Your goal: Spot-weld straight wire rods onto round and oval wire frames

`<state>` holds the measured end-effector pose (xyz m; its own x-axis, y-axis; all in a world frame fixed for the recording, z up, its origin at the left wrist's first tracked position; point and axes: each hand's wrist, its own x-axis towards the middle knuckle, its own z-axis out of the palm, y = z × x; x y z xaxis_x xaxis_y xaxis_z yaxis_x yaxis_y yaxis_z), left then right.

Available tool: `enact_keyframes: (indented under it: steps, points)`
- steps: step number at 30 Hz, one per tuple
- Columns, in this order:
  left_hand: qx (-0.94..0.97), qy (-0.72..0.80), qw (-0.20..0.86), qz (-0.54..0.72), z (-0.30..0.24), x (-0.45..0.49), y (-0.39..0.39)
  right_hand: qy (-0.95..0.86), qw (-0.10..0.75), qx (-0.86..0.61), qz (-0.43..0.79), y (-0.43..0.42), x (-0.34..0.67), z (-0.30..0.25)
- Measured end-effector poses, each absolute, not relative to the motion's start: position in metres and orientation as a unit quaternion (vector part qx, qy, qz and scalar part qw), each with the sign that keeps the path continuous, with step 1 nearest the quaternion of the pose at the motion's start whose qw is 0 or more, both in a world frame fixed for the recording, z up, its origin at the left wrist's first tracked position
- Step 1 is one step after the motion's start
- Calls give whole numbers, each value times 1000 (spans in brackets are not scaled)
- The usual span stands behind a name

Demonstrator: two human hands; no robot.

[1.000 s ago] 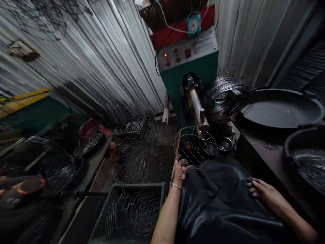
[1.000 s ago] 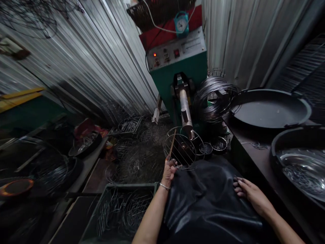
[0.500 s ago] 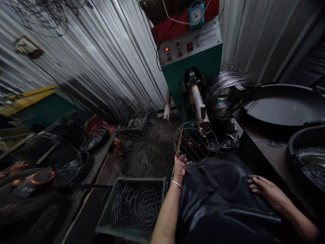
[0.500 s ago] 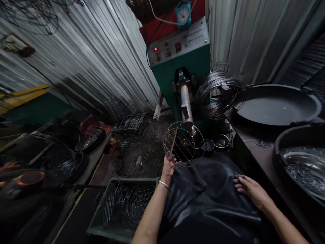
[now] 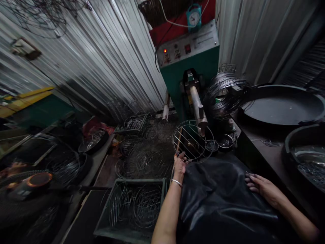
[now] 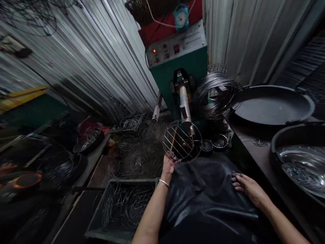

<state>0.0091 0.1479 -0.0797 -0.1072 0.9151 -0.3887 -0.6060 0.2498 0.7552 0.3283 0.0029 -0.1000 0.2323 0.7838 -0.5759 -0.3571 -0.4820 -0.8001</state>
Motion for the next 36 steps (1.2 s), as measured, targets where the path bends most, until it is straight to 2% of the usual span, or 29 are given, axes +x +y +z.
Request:
enact_keyframes:
  steps: [4,10,18,21,28,36]
  points:
    - [152,490,643,568,-53,15,157,-208,520,-616,554,17,321,-79]
    - [141,511,629,568,-19,26,174,-330,609,-524,496,81,275,-10]
    - [168,519,579,606,-2,26,185,-387,626,-480,477,128,223,13]
    - [158,530,566,611,0,25,188,-414,602,-503,463,130,219,12]
    - [159,534,566,608,-6,18,189,-487,482,-570,454,144,222,5]
    - [164,524,570,611,-6,13,196,-492,484,-567,449,149,216,9]
